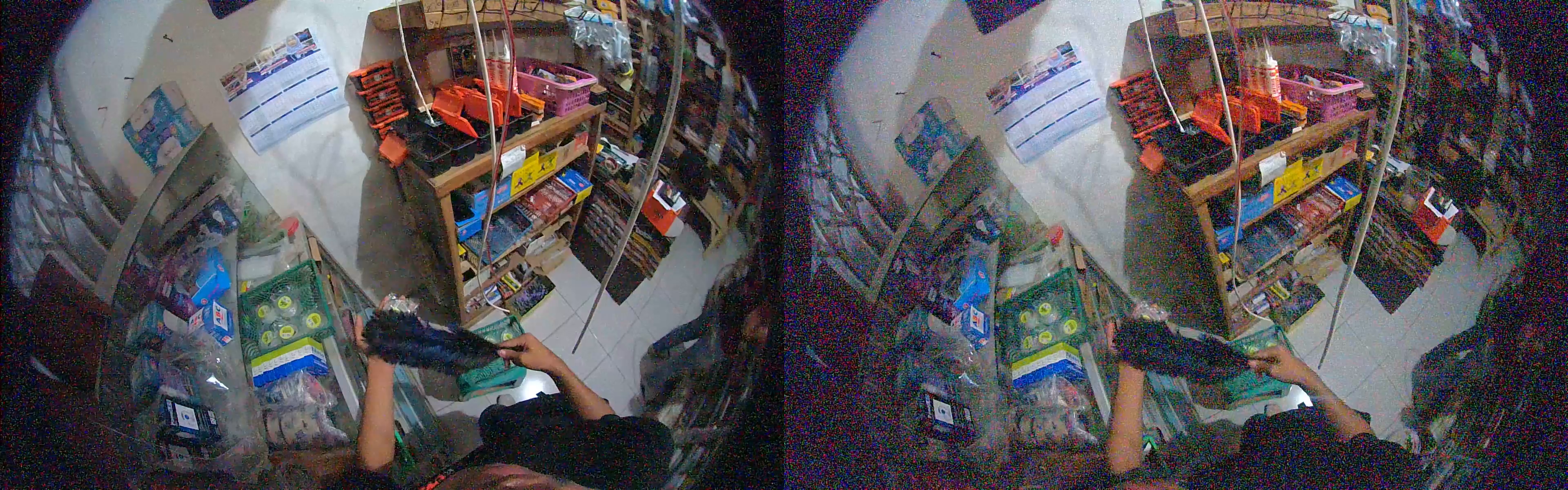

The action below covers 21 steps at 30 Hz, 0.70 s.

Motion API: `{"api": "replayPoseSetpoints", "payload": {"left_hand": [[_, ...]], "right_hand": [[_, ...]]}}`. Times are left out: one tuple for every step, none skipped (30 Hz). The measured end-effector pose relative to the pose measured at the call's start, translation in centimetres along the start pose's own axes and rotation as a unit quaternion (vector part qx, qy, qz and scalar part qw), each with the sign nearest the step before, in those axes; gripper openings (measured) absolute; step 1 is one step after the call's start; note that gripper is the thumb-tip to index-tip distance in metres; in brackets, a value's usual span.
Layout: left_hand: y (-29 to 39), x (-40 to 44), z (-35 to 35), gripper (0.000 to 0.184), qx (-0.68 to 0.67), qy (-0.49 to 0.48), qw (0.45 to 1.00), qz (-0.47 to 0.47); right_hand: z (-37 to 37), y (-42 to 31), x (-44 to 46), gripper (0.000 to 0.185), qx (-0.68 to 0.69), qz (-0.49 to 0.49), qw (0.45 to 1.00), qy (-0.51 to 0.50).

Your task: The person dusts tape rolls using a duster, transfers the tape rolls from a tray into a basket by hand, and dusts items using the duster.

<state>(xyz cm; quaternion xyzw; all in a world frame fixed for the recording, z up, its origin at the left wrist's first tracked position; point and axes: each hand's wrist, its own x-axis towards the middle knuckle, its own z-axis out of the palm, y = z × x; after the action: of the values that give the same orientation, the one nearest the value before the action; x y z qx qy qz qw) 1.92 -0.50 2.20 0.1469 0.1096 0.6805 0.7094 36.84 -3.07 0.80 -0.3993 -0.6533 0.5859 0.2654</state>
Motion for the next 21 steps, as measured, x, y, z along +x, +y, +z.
{"api": "replayPoseSetpoints", "payload": {"left_hand": [[0.0,0.2,-0.5,0.077,-0.002,-0.004,1.000,0.009],[-0.1,0.1,-0.4,0.078,-0.004,-0.007,1.000,0.018],[-0.1,0.5,-0.3,0.079,-0.019,0.076,0.996,0.044],[-0.2,0.5,-0.7,0.078,-0.022,0.023,0.999,0.019],[-0.2,0.4,-1.0,0.077,-0.025,-0.030,0.999,-0.005],[-0.1,0.5,-1.3,0.076,-0.027,-0.084,0.996,-0.029],[-0.1,0.2,-0.7,0.074,-0.032,-0.101,0.994,-0.036],[0.0,0.4,-0.8,0.075,-0.012,-0.045,0.999,0.003],[0.0,0.6,-1.1,0.076,0.006,0.012,0.999,0.042],[-0.3,0.8,-1.6,0.077,0.022,0.070,0.994,0.082],[0.3,0.4,-2.2,0.078,-0.211,0.008,0.977,0.006],[-0.1,0.3,-2.9,0.077,-0.160,-0.022,0.987,0.002],[-0.2,0.6,-2.5,0.076,-0.107,-0.050,0.993,-0.004],[-0.3,0.6,-1.4,0.075,-0.052,-0.075,0.996,-0.010],[-0.1,-0.1,-0.5,0.074,-0.056,-0.053,0.996,-0.036],[-0.2,-0.9,1.9,0.075,-0.109,0.025,0.994,-0.014],[-0.1,-0.1,0.2,0.075,-0.081,0.057,0.995,0.004],[0.1,0.4,-1.5,0.076,-0.051,0.089,0.994,0.022],[0.2,0.3,-1.7,0.075,-0.070,0.008,0.997,0.013],[0.2,0.2,-1.4,0.075,-0.088,-0.076,0.993,0.006],[0.2,0.3,-1.1,0.074,-0.103,-0.162,0.981,-0.002]], "right_hand": [[0.3,0.2,0.0,0.022,0.013,0.004,1.000,0.026],[0.4,1.4,0.2,0.021,0.008,0.000,1.000,0.010],[0.3,3.1,0.6,0.021,0.002,-0.004,1.000,-0.005],[0.4,2.7,0.7,0.021,-0.005,-0.008,1.000,-0.021],[0.3,2.2,0.4,0.021,-0.021,-0.010,0.999,-0.024],[0.0,1.5,0.3,0.021,-0.038,-0.013,0.999,-0.028],[0.1,0.5,0.3,0.020,-0.054,-0.017,0.998,-0.031],[0.4,0.4,0.4,0.021,-0.034,-0.004,0.999,-0.009],[0.7,0.3,0.4,0.021,-0.017,0.010,1.000,0.014],[0.5,0.4,0.2,0.022,-0.001,0.026,0.999,0.035],[0.2,0.5,0.2,0.022,-0.026,-0.004,1.000,0.015],[-0.3,0.8,0.3,0.022,-0.048,-0.032,0.998,-0.007],[-0.5,0.9,0.3,0.022,-0.067,-0.059,0.996,-0.029],[-0.5,0.5,0.2,0.022,-0.046,-0.030,0.998,-0.007],[-0.4,0.0,0.1,0.022,-0.025,0.001,1.000,0.014],[-0.1,-0.1,-0.1,0.022,-0.004,0.034,0.999,0.034],[0.3,0.2,0.1,0.021,0.016,0.013,0.998,0.059],[0.2,0.2,-0.1,0.020,-0.002,0.031,0.997,0.067],[0.3,0.0,-0.1,0.020,0.002,0.060,0.997,0.050],[0.2,-0.3,-0.1,0.020,0.004,0.088,0.996,0.034],[-0.1,-0.9,-0.3,0.022,-0.047,0.039,0.998,0.023]]}}
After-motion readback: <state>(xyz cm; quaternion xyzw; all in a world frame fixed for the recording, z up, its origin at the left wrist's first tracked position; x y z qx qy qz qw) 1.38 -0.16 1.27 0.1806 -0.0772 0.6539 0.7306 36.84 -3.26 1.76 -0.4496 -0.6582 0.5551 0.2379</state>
